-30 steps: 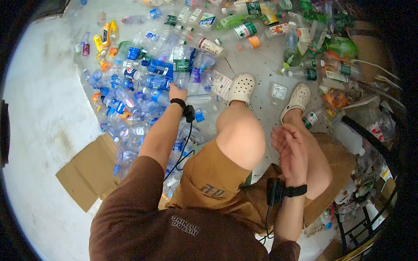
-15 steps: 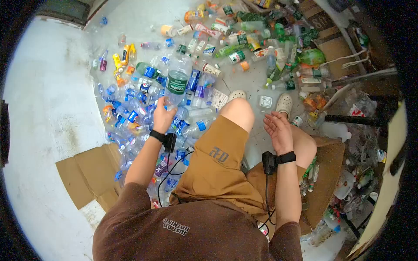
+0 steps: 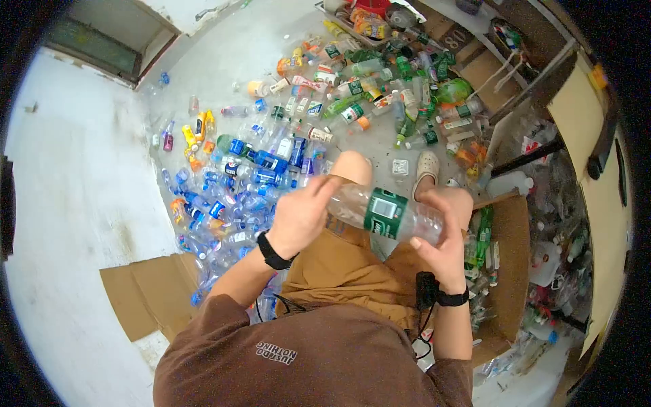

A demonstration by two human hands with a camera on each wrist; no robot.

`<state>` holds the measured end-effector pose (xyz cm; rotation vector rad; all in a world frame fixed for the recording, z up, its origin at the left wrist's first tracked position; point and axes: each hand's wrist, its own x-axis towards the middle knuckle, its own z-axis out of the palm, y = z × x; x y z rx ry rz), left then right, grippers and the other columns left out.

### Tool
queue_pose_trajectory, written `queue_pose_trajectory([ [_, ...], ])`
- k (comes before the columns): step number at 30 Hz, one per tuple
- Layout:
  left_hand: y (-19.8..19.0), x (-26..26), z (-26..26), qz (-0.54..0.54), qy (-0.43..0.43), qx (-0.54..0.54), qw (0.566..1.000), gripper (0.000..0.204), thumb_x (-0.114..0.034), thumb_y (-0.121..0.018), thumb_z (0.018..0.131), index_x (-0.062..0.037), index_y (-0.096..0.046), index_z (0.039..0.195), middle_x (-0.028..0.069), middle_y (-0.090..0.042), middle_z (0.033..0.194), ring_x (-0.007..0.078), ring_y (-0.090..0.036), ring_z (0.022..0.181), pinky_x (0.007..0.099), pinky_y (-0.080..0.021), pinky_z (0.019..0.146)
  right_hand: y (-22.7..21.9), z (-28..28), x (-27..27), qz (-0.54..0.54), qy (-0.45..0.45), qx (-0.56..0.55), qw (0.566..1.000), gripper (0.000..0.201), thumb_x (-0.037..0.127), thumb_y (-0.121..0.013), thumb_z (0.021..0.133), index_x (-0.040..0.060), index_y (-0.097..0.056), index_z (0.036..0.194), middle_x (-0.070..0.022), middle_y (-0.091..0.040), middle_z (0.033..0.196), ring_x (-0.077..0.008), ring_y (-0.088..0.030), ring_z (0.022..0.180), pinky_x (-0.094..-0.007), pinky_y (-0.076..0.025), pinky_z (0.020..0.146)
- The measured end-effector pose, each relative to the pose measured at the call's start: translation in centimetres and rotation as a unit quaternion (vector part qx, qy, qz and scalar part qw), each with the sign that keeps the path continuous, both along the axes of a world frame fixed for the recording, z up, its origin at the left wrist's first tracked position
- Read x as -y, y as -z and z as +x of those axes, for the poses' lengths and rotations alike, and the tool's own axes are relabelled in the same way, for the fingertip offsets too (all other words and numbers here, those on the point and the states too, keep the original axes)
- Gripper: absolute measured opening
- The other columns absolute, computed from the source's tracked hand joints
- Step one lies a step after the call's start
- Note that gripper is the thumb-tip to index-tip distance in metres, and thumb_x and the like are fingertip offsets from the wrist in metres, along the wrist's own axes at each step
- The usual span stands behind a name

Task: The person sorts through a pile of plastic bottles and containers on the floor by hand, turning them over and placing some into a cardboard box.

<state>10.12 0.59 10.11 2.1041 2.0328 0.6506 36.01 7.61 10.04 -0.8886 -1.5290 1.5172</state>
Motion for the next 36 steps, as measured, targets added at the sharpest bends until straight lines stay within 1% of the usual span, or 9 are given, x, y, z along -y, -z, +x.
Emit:
queue_pose_trajectory([
  [2,0.2,-0.4,1.2,0.000,0.044,0.008,0.999,0.050,0.003,-0.054,0.068,-0.0116,-0.050,0.116,0.0087,-0.056,0.102,0.0304,-0.061,0.071,0.0383,-0.051,0.060,0.7,2.1,1.0,-0.041,0.012,0.062,0.997,0.069,0.026,-0.074,0.069,0.0031,-0.043,0.127,-0.0101,-0.050,0.120,-0.0212,-0.048,0.112,-0.0332,-0.036,0.098],
  [8,0.8,-0.5,1.3,0.058,0.071,0.077,0.993,0.067,-0.005,-0.064,0.073,-0.0024,-0.035,0.133,0.0223,-0.033,0.136,0.0379,-0.038,0.122,0.0400,-0.046,0.089,4.0,10.9,2.9,-0.125,0.301,-0.084,0.942,0.041,0.010,-0.058,0.083,0.0056,-0.042,0.120,-0.0082,-0.048,0.113,-0.0219,-0.049,0.109,-0.0385,-0.041,0.095],
  [13,4.5,2.2,-2.2,0.019,-0.057,0.268,0.962,0.066,0.000,-0.059,0.080,-0.0014,-0.029,0.138,0.0155,-0.041,0.130,0.0143,-0.054,0.080,0.0273,-0.046,0.073,9.3,22.8,5.8,-0.215,0.399,-0.256,0.854,0.023,0.024,-0.055,0.091,0.0062,-0.057,0.105,-0.0065,-0.057,0.109,-0.0193,-0.056,0.102,-0.0400,-0.044,0.093],
  [18,5.8,5.2,-4.3,-0.010,-0.130,0.266,0.955,0.063,-0.001,-0.055,0.083,-0.0007,-0.026,0.139,0.0159,-0.037,0.135,0.0114,-0.049,0.074,0.0240,-0.044,0.070,18.0,30.2,9.7,-0.407,0.655,-0.157,0.617,0.052,0.048,-0.073,0.073,0.0105,-0.055,0.104,-0.0042,-0.054,0.090,-0.0219,-0.053,0.079,-0.0365,-0.047,0.066],
  [26,6.3,6.0,-4.8,-0.022,-0.167,0.266,0.949,0.061,-0.001,-0.055,0.083,-0.0004,-0.028,0.137,0.0157,-0.038,0.135,0.0106,-0.048,0.074,0.0232,-0.044,0.070,25.1,30.1,9.5,-0.444,0.613,-0.060,0.650,0.049,0.045,-0.073,0.073,0.0021,-0.050,0.075,-0.0044,-0.033,0.047,-0.0194,-0.033,0.038,-0.0337,-0.026,0.039],
  [29,6.8,6.0,-5.3,-0.016,-0.160,0.240,0.957,0.061,-0.002,-0.056,0.083,-0.0010,-0.028,0.138,0.0157,-0.039,0.133,0.0104,-0.049,0.074,0.0236,-0.044,0.071,26.0,29.0,7.3,-0.405,0.628,-0.035,0.664,0.072,0.032,-0.076,0.074,-0.0123,-0.043,0.120,-0.0036,-0.037,0.051,-0.0155,-0.031,0.040,-0.0317,-0.023,0.040],
  [32,6.7,6.1,-5.4,-0.016,-0.169,0.239,0.956,0.061,-0.003,-0.056,0.083,-0.0020,-0.029,0.138,0.0156,-0.039,0.133,0.0103,-0.049,0.074,0.0239,-0.043,0.071,27.3,29.8,5.2,-0.411,0.553,-0.001,0.724,0.085,0.030,-0.074,0.075,-0.0085,-0.029,0.135,-0.0042,-0.042,0.059,-0.0138,-0.031,0.043,-0.0309,-0.024,0.041],
  [33,6.7,6.1,-5.4,-0.016,-0.167,0.240,0.956,0.061,-0.003,-0.056,0.084,-0.0022,-0.029,0.138,0.0156,-0.040,0.133,0.0103,-0.049,0.074,0.0240,-0.043,0.071,27.9,29.6,4.4,-0.374,0.565,0.064,0.733,0.038,0.028,-0.074,0.075,0.0047,-0.056,0.100,-0.0090,-0.057,0.082,-0.0208,-0.056,0.066,-0.0387,-0.045,0.053],
  [36,6.8,6.2,-5.6,-0.018,-0.172,0.249,0.953,0.060,-0.001,-0.055,0.083,-0.0021,-0.030,0.137,0.0151,-0.040,0.132,0.0114,-0.049,0.076,0.0248,-0.044,0.071,24.7,27.7,2.5,-0.359,0.575,0.043,0.734,0.051,0.025,-0.071,0.077,0.0037,-0.049,0.117,-0.0124,-0.053,0.110,-0.0248,-0.052,0.102,-0.0441,-0.046,0.081],
])
